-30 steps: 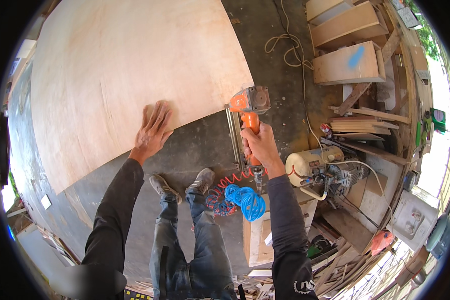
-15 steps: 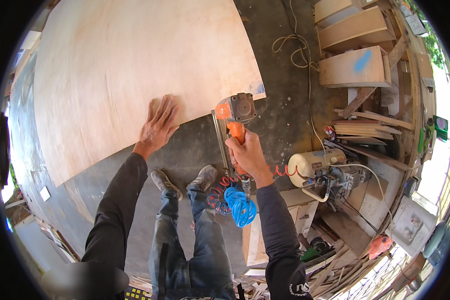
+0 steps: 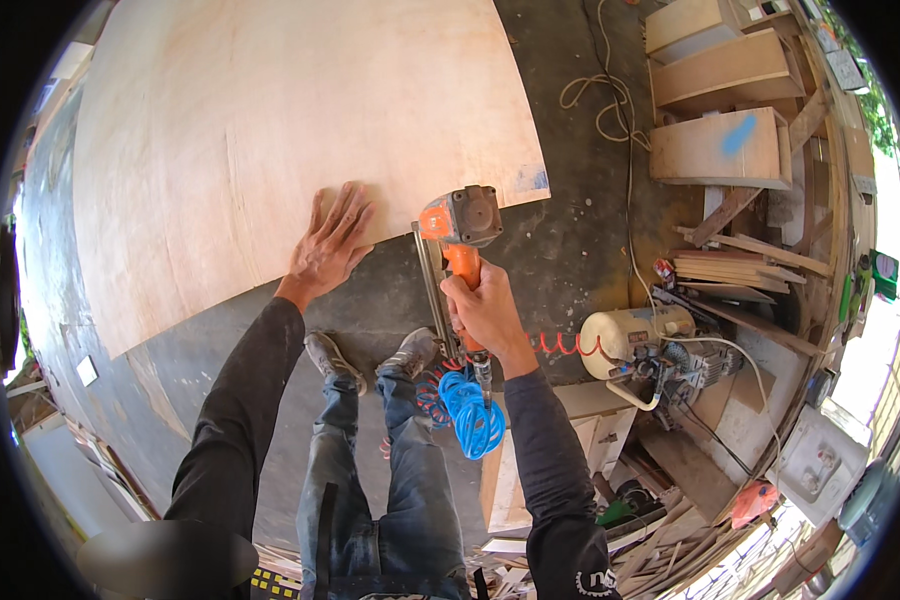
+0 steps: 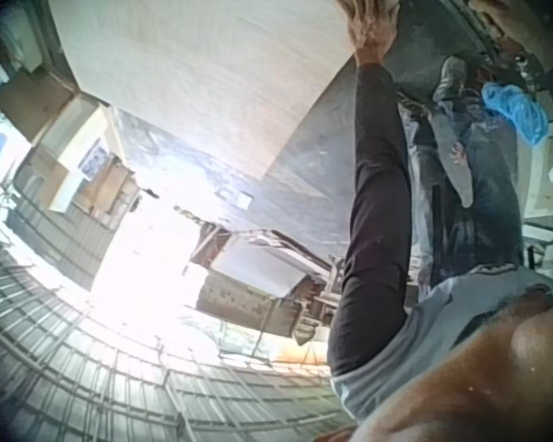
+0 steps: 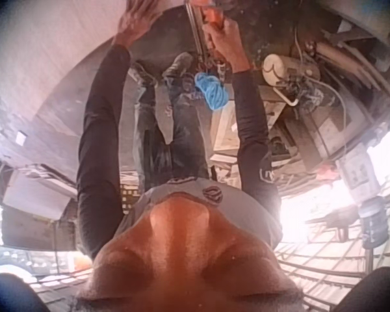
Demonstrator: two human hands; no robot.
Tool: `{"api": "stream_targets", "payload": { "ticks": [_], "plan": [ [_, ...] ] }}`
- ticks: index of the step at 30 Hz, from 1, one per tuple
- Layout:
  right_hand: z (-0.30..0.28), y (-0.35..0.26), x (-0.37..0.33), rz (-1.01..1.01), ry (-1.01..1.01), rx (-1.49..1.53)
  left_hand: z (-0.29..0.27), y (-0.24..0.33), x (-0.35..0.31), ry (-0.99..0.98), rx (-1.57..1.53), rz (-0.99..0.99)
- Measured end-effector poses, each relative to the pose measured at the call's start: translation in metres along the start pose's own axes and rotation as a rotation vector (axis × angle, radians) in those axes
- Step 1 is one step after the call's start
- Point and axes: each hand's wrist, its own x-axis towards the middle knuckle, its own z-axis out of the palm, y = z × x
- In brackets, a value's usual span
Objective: The person picks up an air stapler, moves toward a large plywood panel on the floor, and staples the edge of the panel to an underlying wooden frame.
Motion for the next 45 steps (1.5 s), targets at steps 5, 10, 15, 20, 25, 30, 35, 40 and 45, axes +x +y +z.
{"api": "stream_targets", "payload": {
  "ticks": [5, 10, 15, 20, 25, 30, 35, 40, 45],
  "plan": [
    [0.001, 0.002, 0.001, -0.002, 0.023, -0.031, -0.001, 0.001, 0.0, 0.004, -0.006, -0.005],
    [0.005, -0.003, -0.001, 0.005, 0.005, -0.058, -0.001, 0.0, 0.0, 0.015, 0.002, -0.002],
    [0.009, -0.001, -0.004, -0.025, -0.004, -0.077, -0.004, 0.003, 0.002, 0.03, -0.048, 0.013],
    [0.011, 0.0, -0.003, -0.062, -0.003, -0.119, 0.0, 0.001, -0.001, 0.03, -0.037, 0.012],
    [0.02, 0.025, -0.008, -0.178, 0.116, -0.25, 0.001, -0.001, -0.001, 0.03, -0.082, -0.006],
    [0.038, 0.079, -0.045, -0.154, 0.176, -0.278, -0.001, -0.01, -0.014, -0.001, -0.199, -0.033],
    [0.068, 0.086, -0.076, 0.049, 0.129, -0.104, -0.018, -0.039, -0.077, -0.024, -0.126, -0.181],
    [0.085, 0.088, -0.073, 0.023, 0.111, -0.114, -0.028, -0.087, -0.159, 0.045, -0.011, -0.275],
    [0.097, 0.078, -0.064, -0.03, 0.13, -0.156, -0.035, -0.097, -0.18, 0.021, -0.018, -0.271]
  ]
}}
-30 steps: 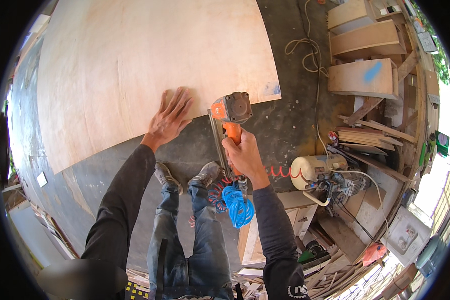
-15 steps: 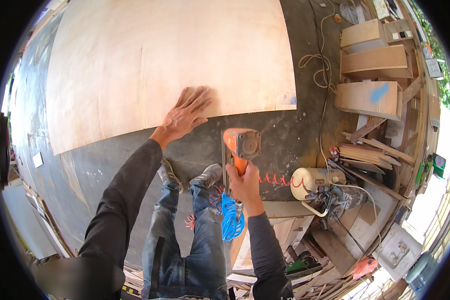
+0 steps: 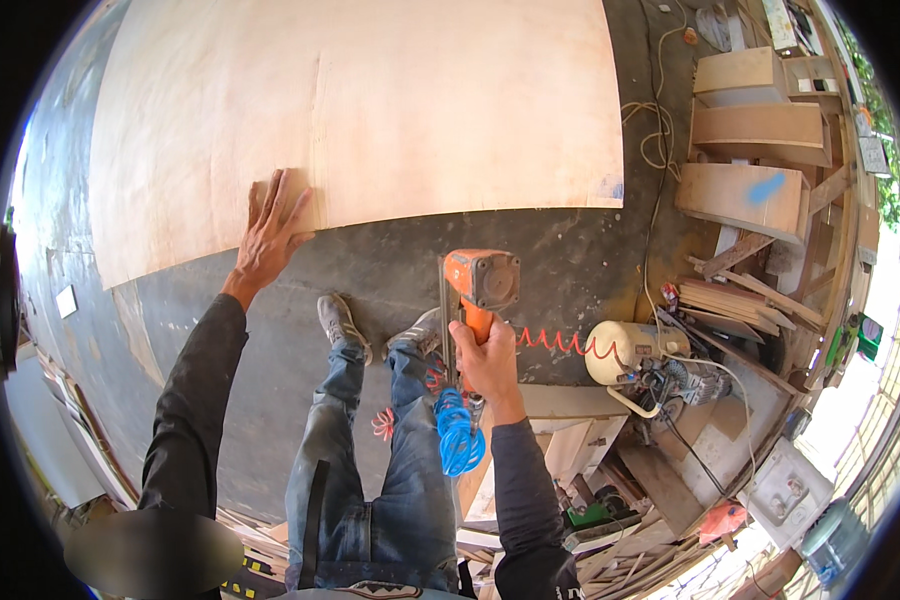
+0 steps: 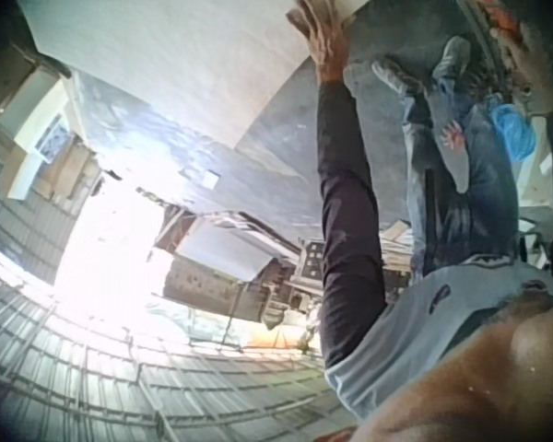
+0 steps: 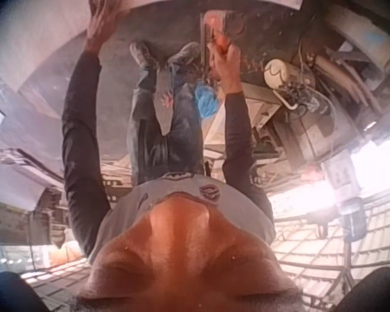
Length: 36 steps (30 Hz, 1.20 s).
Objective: The person picks up an air stapler, moves toward a large plywood panel on the floor, and staples the edge of the panel to an underlying wooden frame.
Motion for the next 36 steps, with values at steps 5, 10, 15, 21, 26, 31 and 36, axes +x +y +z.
{"api": "stream_targets", "payload": {
  "ticks": [5, 10, 15, 21, 26, 31, 36],
  "plan": [
    [0.005, -0.021, 0.008, -0.011, -0.017, 0.023, 0.009, 0.0, -0.001, 0.098, 0.018, 0.016],
    [0.012, -0.036, 0.019, -0.031, 0.002, 0.075, 0.02, 0.0, -0.005, 0.163, 0.031, 0.004],
    [0.014, -0.048, 0.033, -0.013, -0.001, 0.172, 0.02, 0.002, -0.002, 0.179, 0.029, 0.02],
    [0.017, -0.057, 0.042, 0.031, -0.017, 0.21, 0.027, -0.001, -0.005, 0.147, 0.084, -0.003],
    [0.017, -0.057, 0.043, 0.048, -0.02, 0.202, 0.03, -0.002, -0.005, 0.144, 0.083, -0.003],
    [0.015, -0.054, 0.044, 0.032, -0.018, 0.176, 0.03, -0.001, -0.005, 0.141, 0.081, -0.008],
    [0.019, -0.058, 0.041, 0.06, -0.026, 0.21, 0.028, 0.001, -0.004, 0.174, 0.034, -0.002]
  ]
}}
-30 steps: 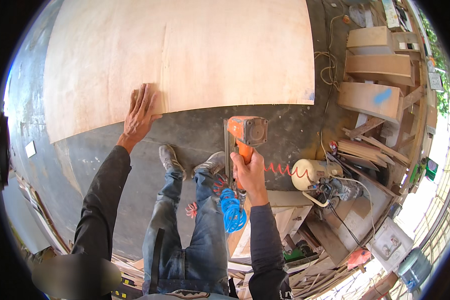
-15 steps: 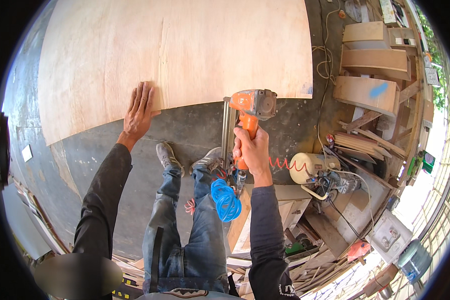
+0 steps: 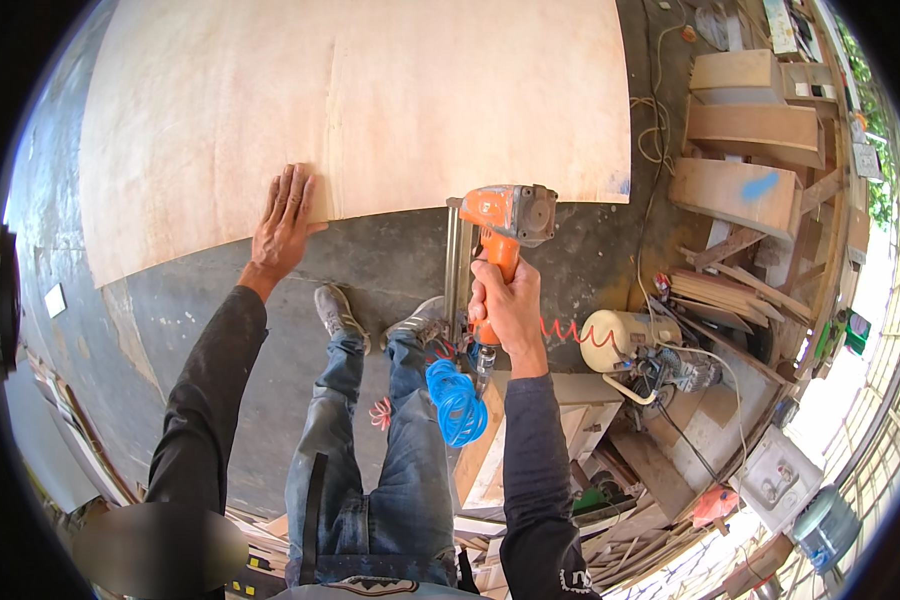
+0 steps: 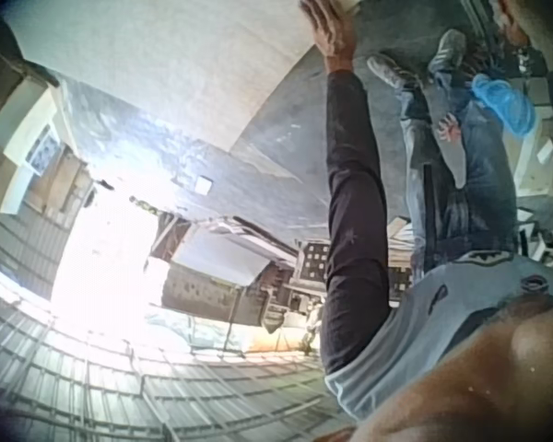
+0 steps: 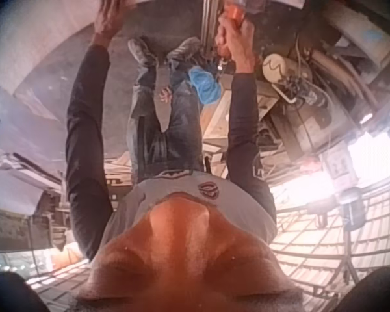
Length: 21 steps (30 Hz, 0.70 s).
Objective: The person picks up an air stapler, moves toward a large plywood panel on the floor, and staples the edge of the panel to an underlying wooden frame.
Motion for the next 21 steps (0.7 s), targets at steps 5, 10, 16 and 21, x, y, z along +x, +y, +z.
{"api": "stream_targets", "payload": {
  "ticks": [5, 10, 16, 21],
  "plan": [
    [0.008, 0.002, 0.001, -0.004, -0.016, -0.028, -0.003, -0.001, 0.0, -0.015, 0.02, -0.003],
    [0.008, 0.003, 0.003, -0.028, -0.02, -0.08, -0.003, -0.001, 0.0, -0.021, 0.035, -0.008],
    [0.032, 0.009, -0.005, -0.009, -0.056, -0.06, -0.002, -0.001, 0.001, -0.006, 0.021, 0.0],
    [0.064, 0.019, -0.01, -0.012, -0.123, -0.094, -0.002, -0.001, 0.001, 0.015, 0.014, 0.007]
  ]
}}
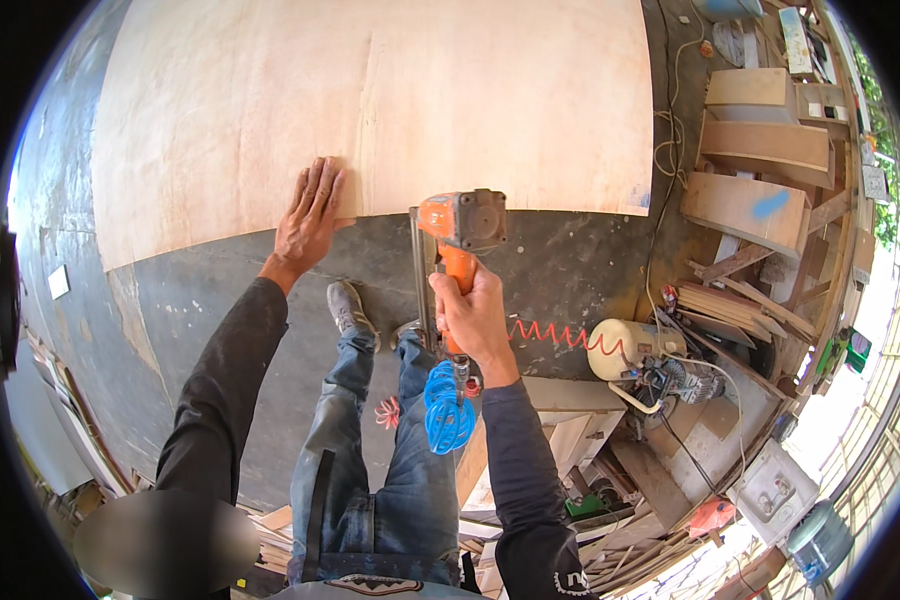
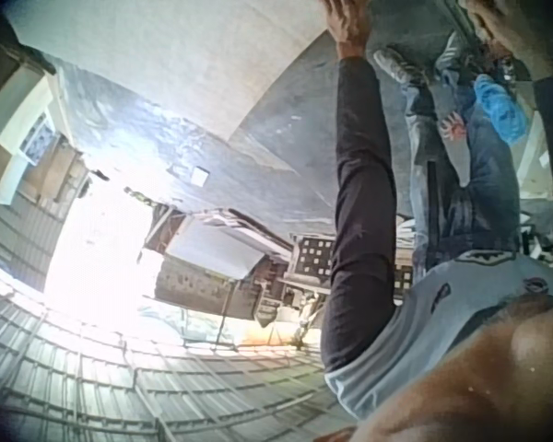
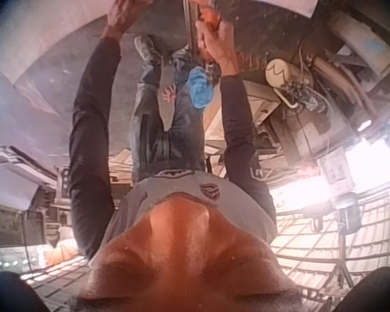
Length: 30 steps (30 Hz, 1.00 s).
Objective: The person picks up an air stapler, moves toward a large plywood panel on the floor, and staples the edge of the panel to an underlying wooden frame.
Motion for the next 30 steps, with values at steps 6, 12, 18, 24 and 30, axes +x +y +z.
{"api": "stream_targets", "payload": {
  "ticks": [6, 12, 18, 24, 30],
  "plan": [
    [0.014, 0.0, 0.002, -0.012, -0.011, -0.029, 0.003, -0.001, -0.001, -0.002, 0.007, 0.015],
    [0.016, 0.0, 0.003, -0.006, 0.005, -0.041, 0.003, -0.001, -0.002, 0.001, 0.025, 0.023],
    [0.018, 0.001, 0.002, 0.003, 0.005, -0.031, 0.005, -0.002, -0.002, 0.012, 0.025, 0.023],
    [0.023, 0.005, 0.002, -0.001, 0.006, -0.017, 0.007, -0.001, -0.001, 0.004, 0.012, 0.016],
    [0.025, 0.006, 0.002, 0.001, 0.04, -0.016, 0.007, -0.001, -0.002, 0.014, 0.021, 0.024]
  ]
}}
